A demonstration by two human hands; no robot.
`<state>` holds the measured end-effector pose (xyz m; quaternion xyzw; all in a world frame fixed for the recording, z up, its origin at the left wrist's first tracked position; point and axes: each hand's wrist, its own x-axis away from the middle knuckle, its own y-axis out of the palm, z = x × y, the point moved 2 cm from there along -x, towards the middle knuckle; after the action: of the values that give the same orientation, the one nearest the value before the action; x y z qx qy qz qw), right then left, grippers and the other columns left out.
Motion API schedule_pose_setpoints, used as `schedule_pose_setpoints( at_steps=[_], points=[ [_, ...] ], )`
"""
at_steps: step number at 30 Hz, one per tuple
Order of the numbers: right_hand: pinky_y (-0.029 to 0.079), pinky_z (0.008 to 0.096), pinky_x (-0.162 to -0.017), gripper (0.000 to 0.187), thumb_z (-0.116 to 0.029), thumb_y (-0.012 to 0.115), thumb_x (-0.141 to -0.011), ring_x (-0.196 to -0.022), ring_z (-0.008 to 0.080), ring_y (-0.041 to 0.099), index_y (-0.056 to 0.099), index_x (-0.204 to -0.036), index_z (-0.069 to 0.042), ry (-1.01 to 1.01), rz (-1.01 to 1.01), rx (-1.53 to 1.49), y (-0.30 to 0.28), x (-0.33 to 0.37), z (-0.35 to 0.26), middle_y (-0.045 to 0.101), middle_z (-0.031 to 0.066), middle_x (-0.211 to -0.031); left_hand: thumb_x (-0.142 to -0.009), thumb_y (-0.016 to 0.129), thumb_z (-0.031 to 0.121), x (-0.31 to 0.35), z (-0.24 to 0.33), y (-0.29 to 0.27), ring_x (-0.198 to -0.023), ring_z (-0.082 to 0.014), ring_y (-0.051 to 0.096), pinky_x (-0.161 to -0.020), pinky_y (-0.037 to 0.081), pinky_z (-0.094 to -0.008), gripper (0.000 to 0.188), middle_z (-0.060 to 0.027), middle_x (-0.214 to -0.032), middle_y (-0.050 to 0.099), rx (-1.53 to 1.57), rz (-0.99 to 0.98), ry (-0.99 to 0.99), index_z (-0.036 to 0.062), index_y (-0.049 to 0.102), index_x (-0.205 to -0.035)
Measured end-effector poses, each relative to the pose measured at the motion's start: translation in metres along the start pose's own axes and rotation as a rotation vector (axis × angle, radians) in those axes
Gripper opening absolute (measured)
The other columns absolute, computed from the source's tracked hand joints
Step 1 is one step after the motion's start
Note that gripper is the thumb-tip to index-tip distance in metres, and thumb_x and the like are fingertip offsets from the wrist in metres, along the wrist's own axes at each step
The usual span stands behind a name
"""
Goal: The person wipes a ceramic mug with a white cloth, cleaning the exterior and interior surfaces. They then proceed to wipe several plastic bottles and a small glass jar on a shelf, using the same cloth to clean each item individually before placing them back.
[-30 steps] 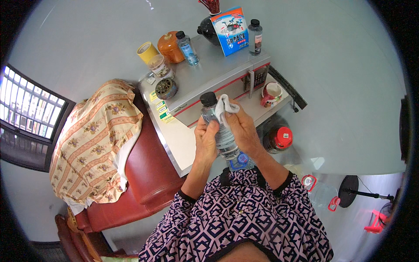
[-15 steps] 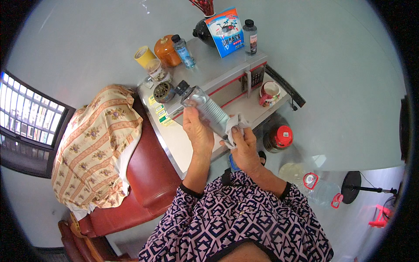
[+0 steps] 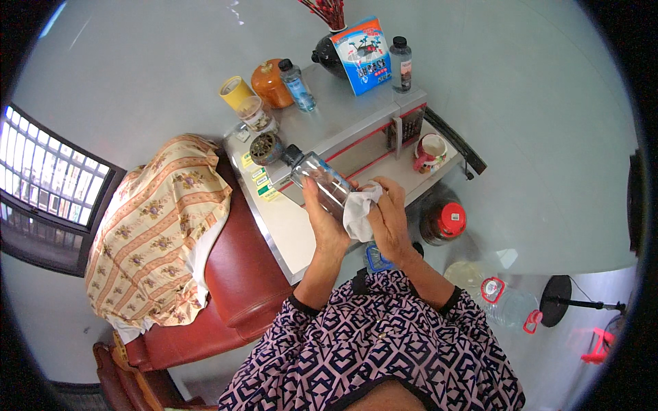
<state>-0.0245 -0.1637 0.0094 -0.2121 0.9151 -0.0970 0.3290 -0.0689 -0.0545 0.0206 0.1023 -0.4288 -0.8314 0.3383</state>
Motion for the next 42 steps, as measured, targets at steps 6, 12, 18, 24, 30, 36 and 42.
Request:
schedule_pose_setpoints(
  at_steps=[6, 12, 18, 24, 30, 36, 42],
  points=[
    [0.042, 0.0394, -0.083, 0.025, 0.000, 0.052, -0.082, -0.094, 0.0337, 0.053, 0.050, -0.106, 0.000, 0.109, 0.011, -0.210, 0.007, -0.033, -0.004, 0.055, 0.0165, -0.095, -0.091, 0.043, 0.052, 0.003, -0.008, -0.008, -0.106, -0.0219, 0.054, -0.092, 0.042, -0.0348, 0.050, -0.0067, -0.112, 0.057, -0.072, 0.013, 0.026, 0.0110, 0.048, -0.119],
    [0.046, 0.0336, -0.073, 0.020, 0.003, 0.055, -0.079, -0.080, 0.0298, 0.059, 0.054, -0.098, -0.002, -0.074, 0.177, -0.206, 0.002, -0.055, -0.026, 0.061, 0.0138, -0.093, -0.084, 0.057, 0.037, 0.011, -0.015, -0.029, -0.080, -0.0092, 0.053, -0.071, 0.046, -0.0235, 0.051, 0.0000, -0.094, 0.054, -0.374, -0.058, 0.089, 0.0078, 0.043, -0.123],
    [0.046, 0.0299, -0.068, 0.017, -0.009, 0.053, -0.082, -0.069, 0.0192, 0.059, 0.062, -0.092, 0.001, 0.202, -0.266, -0.417, -0.008, -0.084, -0.006, 0.060, 0.0089, -0.073, -0.077, 0.061, 0.020, 0.023, -0.009, -0.024, -0.077, -0.0084, 0.053, -0.063, 0.049, -0.0227, 0.047, -0.0019, -0.093, 0.054, -0.511, -0.328, 0.077, 0.0048, 0.044, -0.118],
    [0.042, 0.0291, -0.079, 0.023, -0.009, 0.049, -0.084, -0.088, 0.0193, 0.053, 0.056, -0.101, 0.003, 0.226, -0.358, -0.618, -0.008, -0.070, -0.012, 0.054, 0.0109, -0.094, -0.081, 0.051, 0.011, 0.017, -0.008, -0.030, -0.084, -0.0117, 0.056, -0.071, 0.050, -0.0255, 0.043, -0.0046, -0.100, 0.055, -0.529, -0.238, 0.074, 0.0037, 0.042, -0.122],
    [0.040, 0.0384, -0.082, 0.024, -0.006, 0.059, -0.079, -0.094, 0.0314, 0.048, 0.055, -0.100, 0.005, -0.089, 0.022, -0.018, -0.003, -0.040, -0.029, 0.047, 0.0161, -0.107, -0.085, 0.046, 0.006, 0.013, -0.011, -0.025, -0.094, -0.0141, 0.053, -0.084, 0.044, -0.0282, 0.042, -0.0072, -0.105, 0.055, -0.720, -0.187, 0.204, 0.0014, 0.039, -0.127],
    [0.044, 0.0329, -0.072, 0.015, -0.002, 0.057, -0.080, -0.082, 0.0246, 0.052, 0.057, -0.094, 0.002, -0.008, 0.152, -0.161, -0.003, -0.031, -0.029, 0.052, 0.0143, -0.101, -0.085, 0.044, 0.004, 0.013, -0.006, -0.018, -0.095, -0.0140, 0.053, -0.086, 0.042, -0.0267, 0.041, -0.0069, -0.106, 0.055, -0.825, -0.205, 0.272, 0.0010, 0.041, -0.126],
    [0.040, 0.0226, -0.062, 0.014, -0.015, 0.047, -0.092, -0.075, 0.0046, 0.047, 0.055, -0.095, -0.004, 0.481, -0.159, -0.777, -0.010, -0.046, -0.002, 0.052, -0.0013, -0.079, -0.078, 0.060, 0.013, 0.018, 0.000, -0.025, -0.086, -0.0100, 0.055, -0.076, 0.048, -0.0235, 0.045, -0.0030, -0.099, 0.058, -0.565, -0.351, -0.073, 0.0010, 0.046, -0.119]
  ],
)
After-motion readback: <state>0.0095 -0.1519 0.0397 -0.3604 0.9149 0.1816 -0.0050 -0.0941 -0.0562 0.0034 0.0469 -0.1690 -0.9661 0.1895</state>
